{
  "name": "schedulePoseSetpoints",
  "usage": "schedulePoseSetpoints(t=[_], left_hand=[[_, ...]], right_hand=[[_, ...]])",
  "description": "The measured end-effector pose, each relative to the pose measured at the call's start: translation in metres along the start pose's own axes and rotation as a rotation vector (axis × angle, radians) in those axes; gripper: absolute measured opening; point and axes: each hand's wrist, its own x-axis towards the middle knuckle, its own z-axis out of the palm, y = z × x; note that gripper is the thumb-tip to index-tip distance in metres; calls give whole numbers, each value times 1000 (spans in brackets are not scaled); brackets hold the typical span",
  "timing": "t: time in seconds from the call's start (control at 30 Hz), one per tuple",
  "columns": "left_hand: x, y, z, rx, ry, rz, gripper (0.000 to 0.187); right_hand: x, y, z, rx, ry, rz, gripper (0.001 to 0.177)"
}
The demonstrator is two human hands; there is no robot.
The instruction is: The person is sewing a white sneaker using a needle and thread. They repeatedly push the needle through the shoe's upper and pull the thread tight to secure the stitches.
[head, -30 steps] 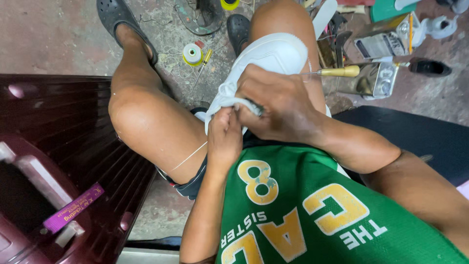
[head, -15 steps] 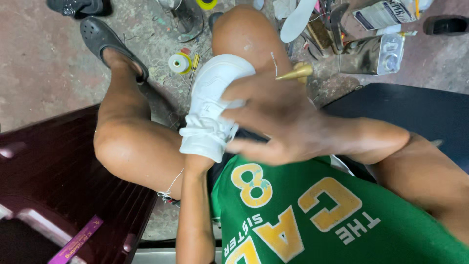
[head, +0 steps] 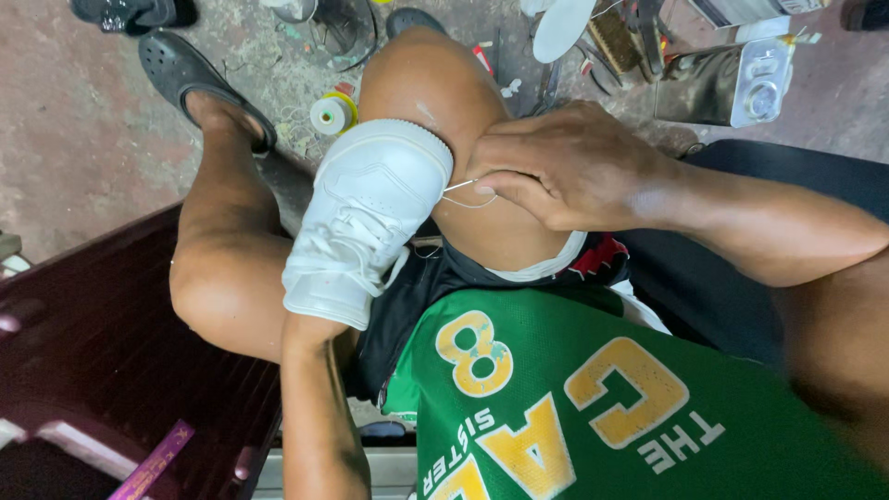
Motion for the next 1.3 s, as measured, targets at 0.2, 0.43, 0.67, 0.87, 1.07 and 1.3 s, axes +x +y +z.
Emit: schedulePoseSetpoints(t=[0.2, 0.43, 0.67, 0.87, 1.07, 1.3], left_hand=[[-7, -31, -26, 61, -122, 37, 21], [-4, -42, -27, -96, -174, 100, 28], [-12, -54, -23, -488, -162, -329, 24], [-1, -40, -24, -179, -221, -63, 17], [11, -16, -27, -259, -191, -132, 25], [11, 9, -19, -543, -4, -376, 17]], right_hand=[[7, -6, -7, -154, 31, -178, 22], [15, -9, -10, -220, -20, -205, 16], [22, -5, -10, -247, -41, -266, 17], [22, -6, -10, -386, -64, -297, 16], [22, -2, -5, -347, -36, -326, 17], [10, -15, 13, -379, 44, -200, 19]])
